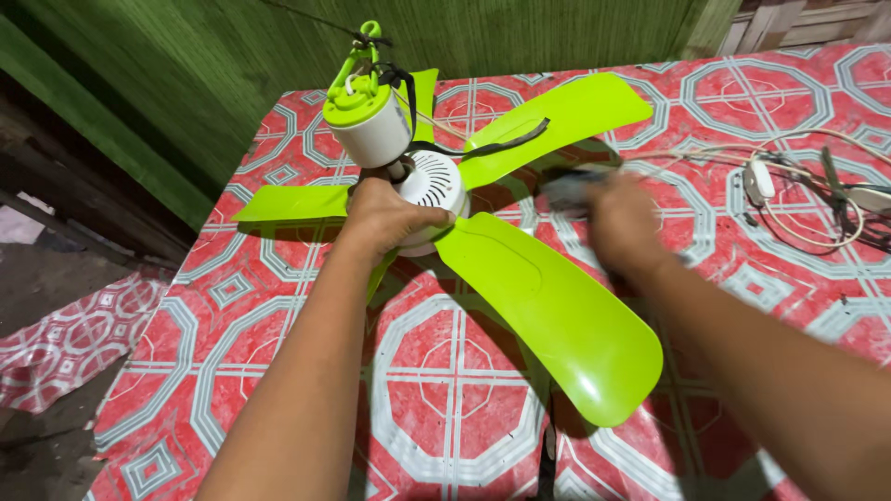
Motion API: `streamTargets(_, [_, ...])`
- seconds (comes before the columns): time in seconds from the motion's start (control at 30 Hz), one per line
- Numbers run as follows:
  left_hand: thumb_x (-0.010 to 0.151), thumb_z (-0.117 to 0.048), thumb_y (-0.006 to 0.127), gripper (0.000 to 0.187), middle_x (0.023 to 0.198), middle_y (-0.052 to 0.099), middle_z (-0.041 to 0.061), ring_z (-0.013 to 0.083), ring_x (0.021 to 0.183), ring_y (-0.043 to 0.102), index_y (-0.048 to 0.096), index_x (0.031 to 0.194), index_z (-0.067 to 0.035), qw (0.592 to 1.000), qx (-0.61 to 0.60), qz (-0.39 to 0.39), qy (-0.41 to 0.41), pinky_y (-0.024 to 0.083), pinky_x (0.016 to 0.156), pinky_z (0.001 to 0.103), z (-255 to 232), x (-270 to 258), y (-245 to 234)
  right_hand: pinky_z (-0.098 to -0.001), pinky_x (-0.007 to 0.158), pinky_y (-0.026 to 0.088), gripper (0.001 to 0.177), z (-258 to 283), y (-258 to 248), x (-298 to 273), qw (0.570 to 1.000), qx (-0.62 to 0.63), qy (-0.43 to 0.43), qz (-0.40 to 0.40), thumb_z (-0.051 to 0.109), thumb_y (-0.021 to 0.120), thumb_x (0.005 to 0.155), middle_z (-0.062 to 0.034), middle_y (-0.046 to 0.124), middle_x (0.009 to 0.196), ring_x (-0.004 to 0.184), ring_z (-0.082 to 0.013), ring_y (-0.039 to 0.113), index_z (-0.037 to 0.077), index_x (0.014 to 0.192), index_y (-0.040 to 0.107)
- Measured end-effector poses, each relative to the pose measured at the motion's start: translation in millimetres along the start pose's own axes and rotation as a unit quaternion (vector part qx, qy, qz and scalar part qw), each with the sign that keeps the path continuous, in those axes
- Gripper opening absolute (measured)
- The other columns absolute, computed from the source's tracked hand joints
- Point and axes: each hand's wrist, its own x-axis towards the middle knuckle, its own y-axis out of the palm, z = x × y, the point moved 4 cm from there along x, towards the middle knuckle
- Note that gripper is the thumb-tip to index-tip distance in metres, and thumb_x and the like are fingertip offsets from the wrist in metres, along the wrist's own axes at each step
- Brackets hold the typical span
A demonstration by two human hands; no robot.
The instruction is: The person wipes the motor housing of a ceiling fan with a cloth, then attaches three green fan blades to the motor hub one by one. The person continues to wipe the motor and blades after assembly.
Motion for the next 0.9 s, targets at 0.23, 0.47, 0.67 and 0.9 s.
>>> streamTargets(0.23, [0.048,-0.017,0.095,0.076,0.112,0.074,0.011,0.0215,0.092,0.075,0.064,0.117,-0.006,0.994,0.094,-0.026,0.057,0.064,0.072,0.037,-2,14,8,-0.0568,0.079,0.050,0.022,-89,-75,-23,0.958,-0.112,0.222,-0.140,0.012,0.070,0.086,-0.0275,0.061,0.113,0.103,-0.0475,0.061,0.000,0.104,0.072])
streamTargets(0.47, [0.043,-0.023,0.096,0.079,0.111,0.074,0.009,0.0210,0.095,0.074,0.065,0.114,-0.008,0.990,0.123,-0.016,0.067,0.062,0.079,0.036,-5,15,46,-0.0565,0.081,0.052,0.030,0,-62,-52,0.994,0.036,0.078,-0.074,0.012,0.066,0.078,-0.0284,0.062,0.111,0.099,-0.0471,0.062,0.005,0.107,0.072])
streamTargets(0.67, [0.043,-0.031,0.098,0.078,0.112,0.075,0.013,0.0221,0.098,0.074,0.069,0.110,-0.003,0.978,0.196,-0.020,0.066,0.060,0.087,0.034,-1,-6,32,-0.0543,0.086,0.053,0.025,-124,-105,-103,0.935,-0.125,0.326,-0.060,0.006,0.059,0.093,-0.0281,0.066,0.112,0.101,-0.0443,0.066,-0.007,0.112,0.069])
streamTargets(0.9, [0.041,-0.031,0.096,0.078,0.112,0.075,0.016,0.0282,0.098,0.074,0.070,0.109,-0.004,0.978,0.188,-0.004,0.085,0.060,0.084,0.039,-13,-31,40,-0.0538,0.085,0.052,0.028,-82,-149,-121,0.941,-0.094,0.268,-0.185,0.015,0.071,0.089,-0.0222,0.060,0.115,0.103,-0.0421,0.061,0.003,0.114,0.072])
